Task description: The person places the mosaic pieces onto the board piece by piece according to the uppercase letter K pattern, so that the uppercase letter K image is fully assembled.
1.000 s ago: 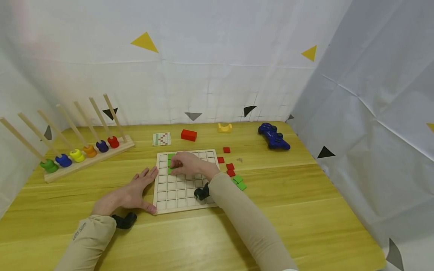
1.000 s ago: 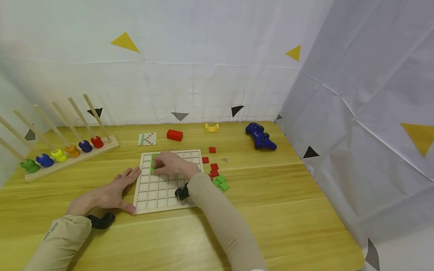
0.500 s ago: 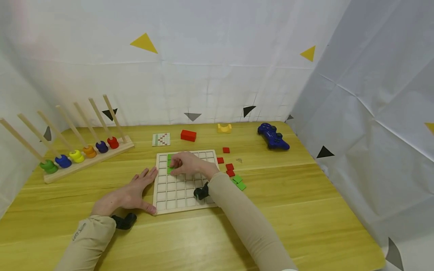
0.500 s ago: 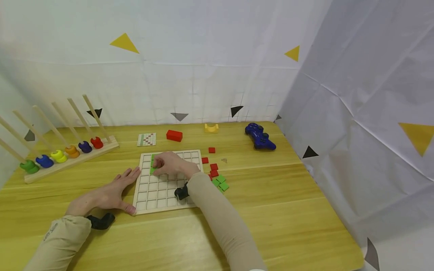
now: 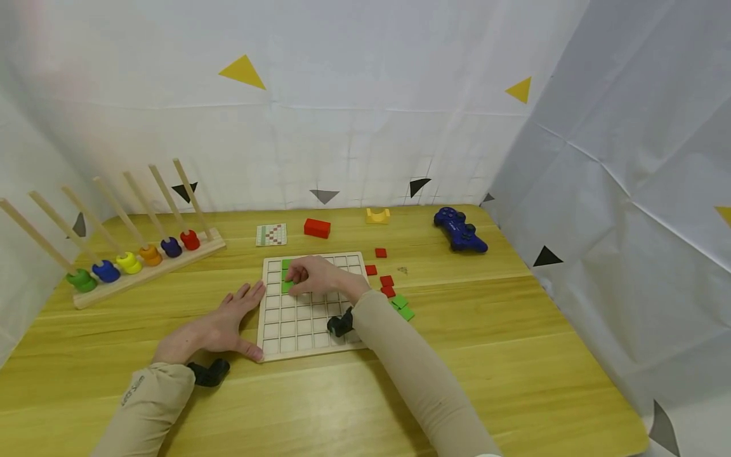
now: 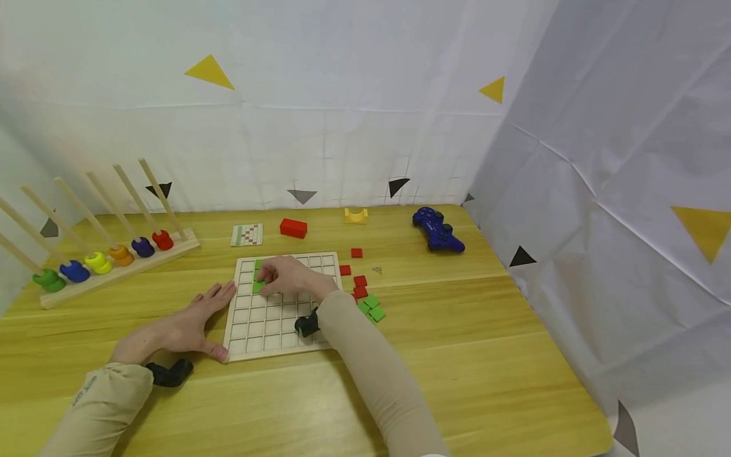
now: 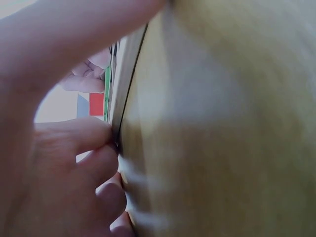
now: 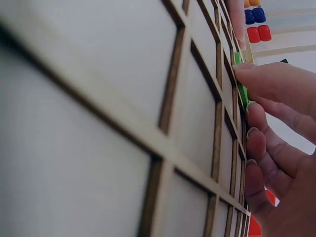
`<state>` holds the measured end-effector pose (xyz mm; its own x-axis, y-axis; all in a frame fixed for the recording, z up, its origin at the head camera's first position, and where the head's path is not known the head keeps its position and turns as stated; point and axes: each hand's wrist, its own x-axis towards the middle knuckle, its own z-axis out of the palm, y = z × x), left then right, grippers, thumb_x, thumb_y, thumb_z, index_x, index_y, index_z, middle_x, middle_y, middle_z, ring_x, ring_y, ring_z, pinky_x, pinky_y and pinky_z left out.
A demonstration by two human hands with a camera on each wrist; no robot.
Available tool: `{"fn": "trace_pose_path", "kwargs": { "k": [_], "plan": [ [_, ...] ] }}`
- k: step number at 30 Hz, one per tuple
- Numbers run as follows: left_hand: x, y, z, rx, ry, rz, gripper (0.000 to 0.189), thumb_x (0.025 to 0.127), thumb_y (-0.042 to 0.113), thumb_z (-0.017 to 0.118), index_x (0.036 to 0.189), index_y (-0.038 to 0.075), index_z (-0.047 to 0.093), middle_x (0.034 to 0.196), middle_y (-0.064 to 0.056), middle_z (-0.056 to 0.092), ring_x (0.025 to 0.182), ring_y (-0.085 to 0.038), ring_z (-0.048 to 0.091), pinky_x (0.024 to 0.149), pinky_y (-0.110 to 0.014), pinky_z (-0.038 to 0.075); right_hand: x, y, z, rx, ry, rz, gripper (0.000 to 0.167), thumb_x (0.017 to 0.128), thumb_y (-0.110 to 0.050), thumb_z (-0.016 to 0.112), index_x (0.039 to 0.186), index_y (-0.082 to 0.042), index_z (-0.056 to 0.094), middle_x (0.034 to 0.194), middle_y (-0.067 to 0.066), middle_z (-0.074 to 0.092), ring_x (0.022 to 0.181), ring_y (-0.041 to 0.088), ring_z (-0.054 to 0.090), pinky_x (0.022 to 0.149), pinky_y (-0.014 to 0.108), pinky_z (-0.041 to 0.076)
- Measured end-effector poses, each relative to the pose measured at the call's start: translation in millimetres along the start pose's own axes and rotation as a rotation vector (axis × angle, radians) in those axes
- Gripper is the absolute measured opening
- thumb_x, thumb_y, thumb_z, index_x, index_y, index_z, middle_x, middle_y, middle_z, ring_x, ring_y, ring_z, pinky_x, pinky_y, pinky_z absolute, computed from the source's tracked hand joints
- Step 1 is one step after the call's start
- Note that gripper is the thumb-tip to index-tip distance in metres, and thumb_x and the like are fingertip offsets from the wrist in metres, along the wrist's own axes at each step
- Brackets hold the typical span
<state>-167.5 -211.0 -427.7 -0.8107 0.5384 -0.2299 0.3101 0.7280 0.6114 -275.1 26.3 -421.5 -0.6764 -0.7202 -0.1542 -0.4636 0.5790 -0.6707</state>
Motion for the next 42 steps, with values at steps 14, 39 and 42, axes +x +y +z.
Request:
{"fn": "trace_pose_path", "kwargs": {
  "k": [14, 39, 42],
  "plan": [
    [-0.5, 1.0, 0.1, -0.006, 0.000, -0.001, 0.135, 0.067, 0.051, 0.088, 0.159, -0.003, 0.005, 0.166, -0.025, 0.000, 0.151, -0.047, -0.006, 0.118, -0.066, -0.002, -4.0, -1.9, 0.8, 0.012, 0.005, 0.046, 0.019, 0.092, -0.019, 0.073, 0.109, -0.014, 0.065, 0.094, -0.003, 0.063, 0.086, 0.010, 0.055, 0.077, 0.019, 0.047],
    [-1.7, 3.2, -0.2, -0.010, 0.011, 0.010, 0.133, 0.068, 0.050, 0.089, 0.158, -0.005, 0.007, 0.166, -0.026, 0.001, 0.150, -0.049, -0.007, 0.118, -0.067, -0.002, -57.2, -7.1, -33.4, -0.104, -0.075, -0.017, 0.048, 0.096, -0.018, 0.068, 0.141, -0.009, 0.056, 0.138, 0.005, 0.060, 0.127, 0.022, 0.053, 0.109, 0.038, 0.044],
    [-2.4, 2.9, -0.4, -0.007, 0.013, 0.013, 0.133, 0.068, 0.050, 0.089, 0.158, -0.005, 0.007, 0.166, -0.025, 0.001, 0.150, -0.049, -0.007, 0.118, -0.067, -0.002, -72.6, -2.2, -44.5, -0.072, -0.061, -0.016, 0.047, 0.095, -0.018, 0.069, 0.139, -0.007, 0.057, 0.138, 0.009, 0.060, 0.127, 0.027, 0.052, 0.109, 0.045, 0.043]
  ]
}}
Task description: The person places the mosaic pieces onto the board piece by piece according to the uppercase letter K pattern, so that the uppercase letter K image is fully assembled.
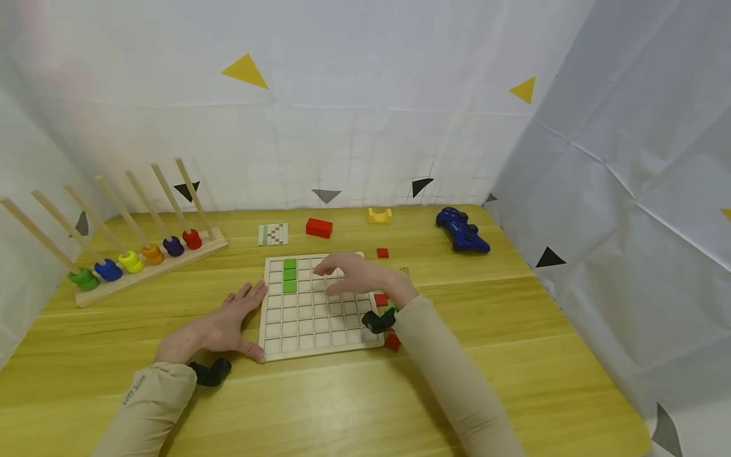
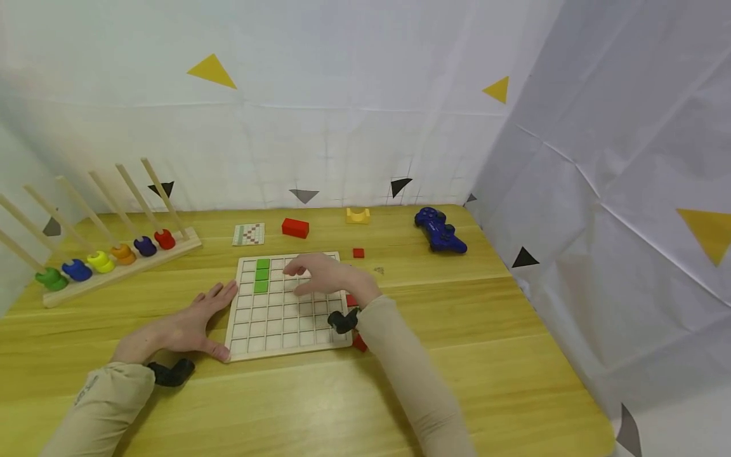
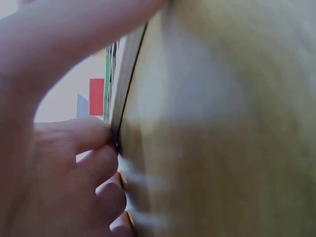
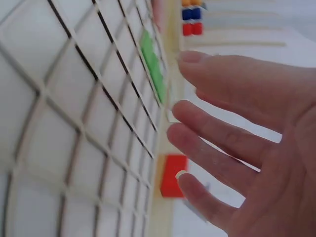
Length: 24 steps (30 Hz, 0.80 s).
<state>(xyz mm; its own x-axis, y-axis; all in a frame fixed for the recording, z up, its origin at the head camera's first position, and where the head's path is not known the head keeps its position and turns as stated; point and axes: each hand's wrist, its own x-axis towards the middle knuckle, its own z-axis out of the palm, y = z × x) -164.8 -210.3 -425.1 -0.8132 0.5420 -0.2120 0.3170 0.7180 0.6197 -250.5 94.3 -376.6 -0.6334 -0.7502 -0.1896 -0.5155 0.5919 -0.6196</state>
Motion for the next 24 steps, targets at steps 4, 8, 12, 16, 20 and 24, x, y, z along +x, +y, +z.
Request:
{"fn": "trace_pose_path", "kwargs": {
  "k": [4, 8, 12, 16, 20, 24],
  "plan": [
    [0.8, 0.7, -0.1, 0.000, 0.000, 0.000, 0.134, 0.067, 0.050, 0.089, 0.158, -0.005, 0.008, 0.166, -0.025, 0.001, 0.150, -0.049, -0.007, 0.118, -0.067, -0.002, -25.4, 12.0, -14.1, 0.036, 0.022, 0.009, 0.044, 0.093, -0.016, 0.072, 0.134, -0.003, 0.060, 0.133, 0.014, 0.062, 0.124, 0.031, 0.054, 0.108, 0.050, 0.044],
    [1.8, 0.7, 0.5, 0.002, -0.007, -0.007, 0.134, 0.067, 0.051, 0.088, 0.158, -0.005, 0.008, 0.166, -0.025, 0.001, 0.151, -0.048, -0.007, 0.118, -0.066, -0.002, -51.1, 32.7, -24.7, 0.043, 0.022, 0.018, 0.041, 0.091, -0.014, 0.074, 0.127, -0.001, 0.063, 0.125, 0.016, 0.065, 0.116, 0.032, 0.058, 0.104, 0.050, 0.047],
    [2.2, 0.1, 1.4, 0.001, -0.006, -0.009, 0.134, 0.067, 0.050, 0.089, 0.158, -0.004, 0.007, 0.166, -0.024, 0.001, 0.151, -0.048, -0.007, 0.118, -0.066, -0.002, -74.4, 55.6, -31.3, 0.047, 0.046, 0.031, 0.033, 0.090, -0.014, 0.075, 0.119, -0.002, 0.067, 0.115, 0.014, 0.067, 0.107, 0.032, 0.060, 0.100, 0.052, 0.048],
    [1.9, -0.3, 1.9, -0.001, -0.003, -0.007, 0.134, 0.067, 0.050, 0.089, 0.158, -0.004, 0.007, 0.166, -0.024, 0.001, 0.151, -0.048, -0.007, 0.118, -0.066, -0.002, -92.6, 75.2, -34.8, 0.056, 0.065, 0.017, 0.024, 0.088, -0.009, 0.077, 0.110, -0.002, 0.070, 0.106, 0.014, 0.068, 0.097, 0.031, 0.060, 0.093, 0.054, 0.050],
    [0.9, -0.4, 2.0, 0.001, 0.001, -0.007, 0.134, 0.067, 0.050, 0.089, 0.158, -0.004, 0.007, 0.166, -0.025, 0.001, 0.151, -0.048, -0.007, 0.118, -0.066, -0.002, -103.4, 92.8, -34.9, 0.073, 0.033, 0.029, 0.020, 0.087, -0.007, 0.077, 0.106, -0.005, 0.072, 0.102, 0.009, 0.070, 0.092, 0.023, 0.061, 0.087, 0.045, 0.052],
    [-0.3, 0.0, 1.6, 0.006, 0.007, -0.007, 0.134, 0.067, 0.050, 0.089, 0.158, -0.005, 0.008, 0.166, -0.025, 0.002, 0.150, -0.049, -0.006, 0.118, -0.067, -0.001, -105.8, 106.5, -33.7, 0.115, 0.001, 0.037, 0.022, 0.086, -0.004, 0.077, 0.108, -0.006, 0.073, 0.102, 0.009, 0.069, 0.089, 0.021, 0.060, 0.084, 0.036, 0.052]
  ]
}}
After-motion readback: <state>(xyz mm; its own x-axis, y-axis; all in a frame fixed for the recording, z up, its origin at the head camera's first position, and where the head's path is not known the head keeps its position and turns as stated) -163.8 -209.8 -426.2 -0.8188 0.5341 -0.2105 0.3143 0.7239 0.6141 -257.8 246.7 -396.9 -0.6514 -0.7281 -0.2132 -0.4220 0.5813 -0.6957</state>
